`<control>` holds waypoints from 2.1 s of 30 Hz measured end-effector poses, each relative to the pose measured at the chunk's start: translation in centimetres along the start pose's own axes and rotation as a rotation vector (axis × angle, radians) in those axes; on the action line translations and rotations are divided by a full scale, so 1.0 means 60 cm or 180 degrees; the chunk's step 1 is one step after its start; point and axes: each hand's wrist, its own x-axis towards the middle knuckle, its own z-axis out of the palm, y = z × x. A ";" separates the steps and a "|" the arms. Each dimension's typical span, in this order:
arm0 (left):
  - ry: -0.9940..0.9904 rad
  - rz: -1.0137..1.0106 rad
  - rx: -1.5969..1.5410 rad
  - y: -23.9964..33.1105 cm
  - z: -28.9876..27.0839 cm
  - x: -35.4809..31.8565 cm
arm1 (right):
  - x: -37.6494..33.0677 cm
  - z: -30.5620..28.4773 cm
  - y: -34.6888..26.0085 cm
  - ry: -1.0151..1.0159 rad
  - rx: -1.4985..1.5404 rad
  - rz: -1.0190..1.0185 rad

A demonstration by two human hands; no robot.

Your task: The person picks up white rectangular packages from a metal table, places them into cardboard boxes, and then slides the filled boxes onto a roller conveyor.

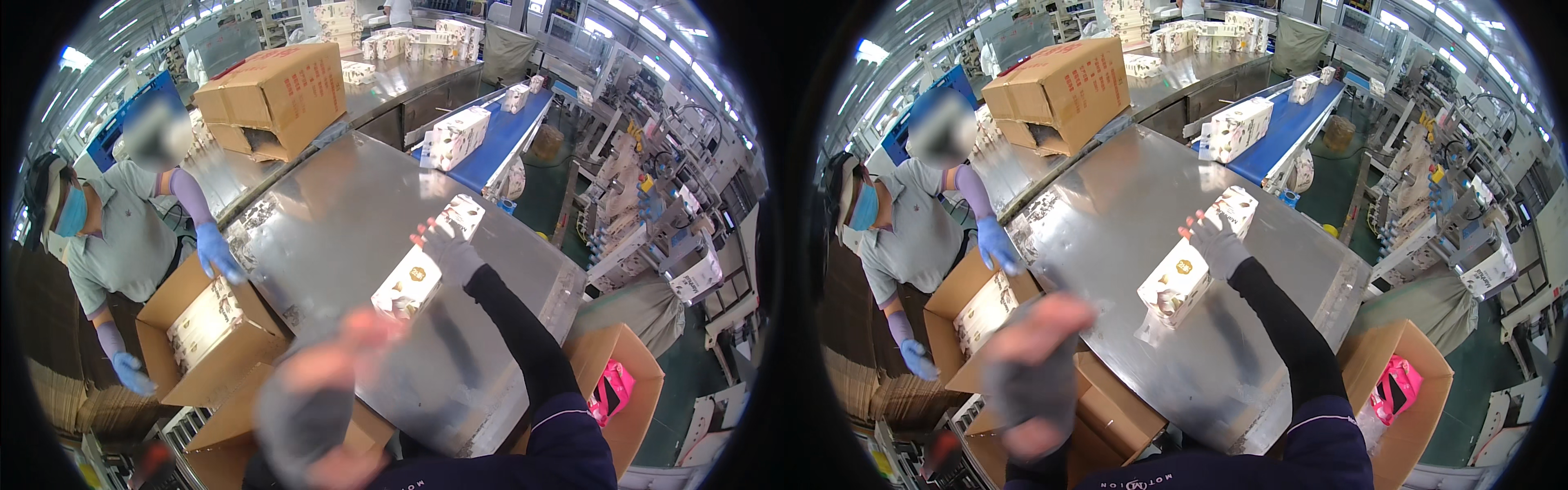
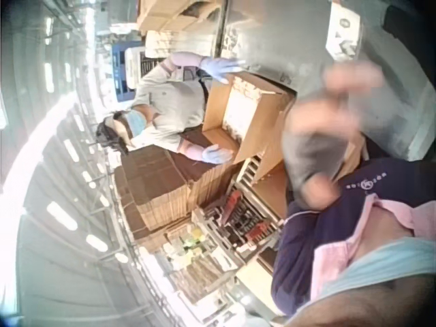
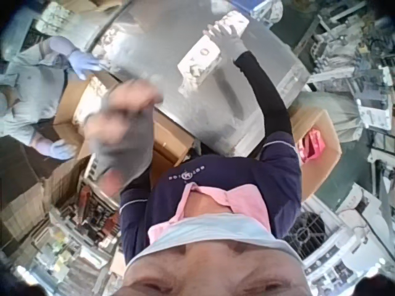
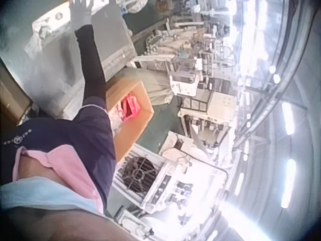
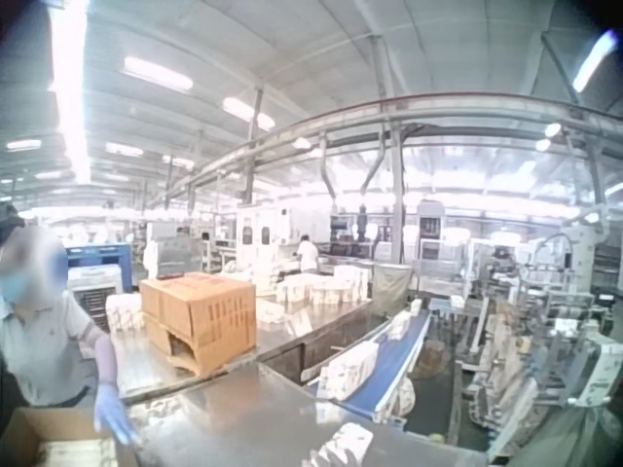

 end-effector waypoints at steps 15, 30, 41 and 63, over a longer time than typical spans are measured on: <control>-0.1896 -0.1828 0.4531 -0.395 -0.081 -0.087 | 0.247 0.097 0.199 0.0099 0.0038 0.0901; -0.1971 -0.1762 0.4807 -0.441 -0.073 -0.094 | 0.311 0.025 -0.065 -0.0642 0.1599 0.0899; -0.1418 -0.0319 0.4865 0.020 -0.054 -0.157 | -0.023 -0.006 0.070 -0.1331 0.3001 0.2913; -0.2322 -0.5399 0.2751 0.001 -0.119 -0.618 | -0.048 -0.081 -0.761 -0.1703 0.1844 -0.2812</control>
